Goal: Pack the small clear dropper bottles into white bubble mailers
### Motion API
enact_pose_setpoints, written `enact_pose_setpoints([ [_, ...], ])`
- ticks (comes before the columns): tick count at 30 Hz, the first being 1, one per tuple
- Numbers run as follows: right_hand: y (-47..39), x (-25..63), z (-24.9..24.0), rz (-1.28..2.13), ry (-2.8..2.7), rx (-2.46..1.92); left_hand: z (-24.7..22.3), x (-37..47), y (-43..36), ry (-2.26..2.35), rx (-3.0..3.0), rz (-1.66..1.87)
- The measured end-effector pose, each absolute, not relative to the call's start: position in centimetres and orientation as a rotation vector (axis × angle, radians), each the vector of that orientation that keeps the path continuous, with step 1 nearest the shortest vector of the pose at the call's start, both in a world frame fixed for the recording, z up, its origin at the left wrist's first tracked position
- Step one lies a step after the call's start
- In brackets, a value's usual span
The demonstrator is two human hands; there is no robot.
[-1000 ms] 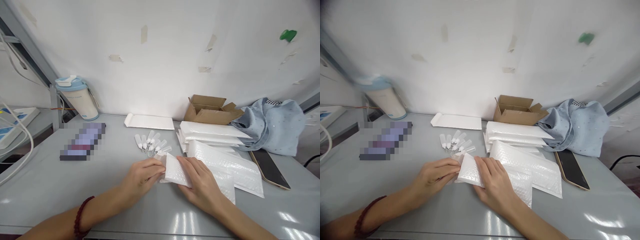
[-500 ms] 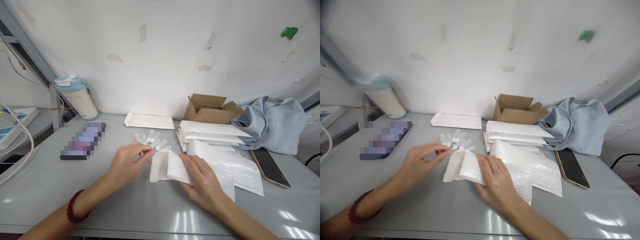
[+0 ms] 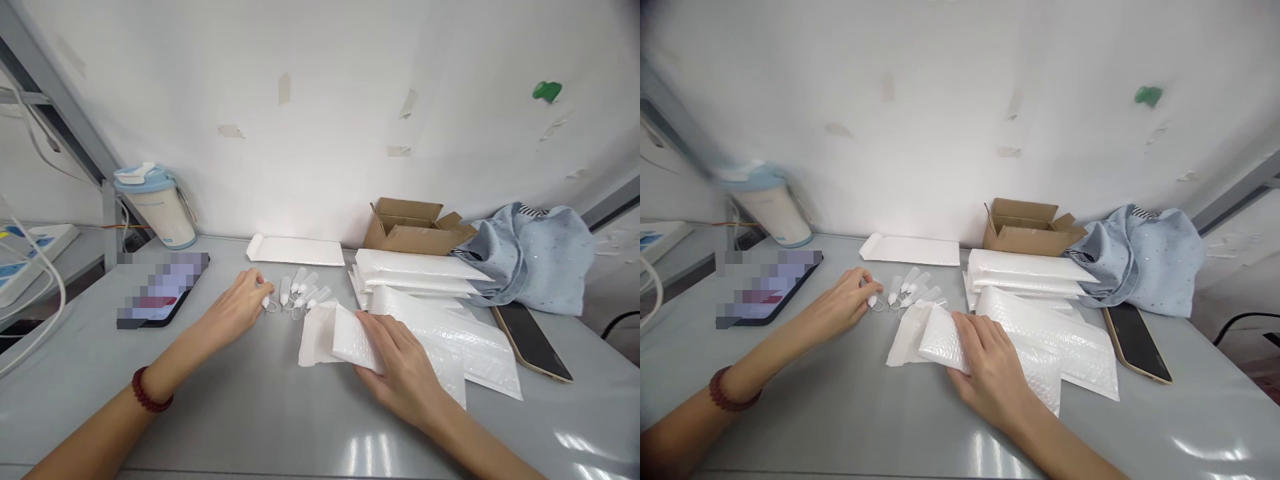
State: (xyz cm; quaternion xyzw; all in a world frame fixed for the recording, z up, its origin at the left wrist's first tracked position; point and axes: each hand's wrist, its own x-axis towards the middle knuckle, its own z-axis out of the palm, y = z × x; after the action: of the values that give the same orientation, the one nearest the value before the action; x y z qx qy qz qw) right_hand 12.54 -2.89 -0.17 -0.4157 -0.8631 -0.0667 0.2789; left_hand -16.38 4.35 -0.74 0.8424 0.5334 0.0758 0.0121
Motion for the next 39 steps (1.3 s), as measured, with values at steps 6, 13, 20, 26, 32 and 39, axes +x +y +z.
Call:
enact_pose_setpoints([
  [6, -2.8, 12.5, -0.2, -0.154, -2.324, -1.125, 1.9, -17.3, 3.9, 1.447, 2.465, 0.371],
  [13, -2.9, 12.4, -0.3, -0.135, -2.338, -1.136, 5.2, -16.2, 1.6, 0.962, 1.786, 0.794],
  [20, -2.8, 12.3, -0.4, -0.099, -2.322, -1.113, 3.1, -12.5, 0.0, 0.979, 1.873, 0.632],
  [26, -2.7, 12.4, -0.4, -0.095, -2.315, -1.114, 2.8, -12.0, 0.0, 1.121, 1.83, 0.66],
  [32, -2.9, 12.3, -0.2, -0.126, -2.318, -1.133, 3.2, -12.3, 0.0, 1.216, 1.78, 0.727],
  [39, -3.1, 11.9, -0.4, -0.116, -2.354, -1.097, 1.6, -10.9, -1.4, 1.064, 2.3, 0.952],
])
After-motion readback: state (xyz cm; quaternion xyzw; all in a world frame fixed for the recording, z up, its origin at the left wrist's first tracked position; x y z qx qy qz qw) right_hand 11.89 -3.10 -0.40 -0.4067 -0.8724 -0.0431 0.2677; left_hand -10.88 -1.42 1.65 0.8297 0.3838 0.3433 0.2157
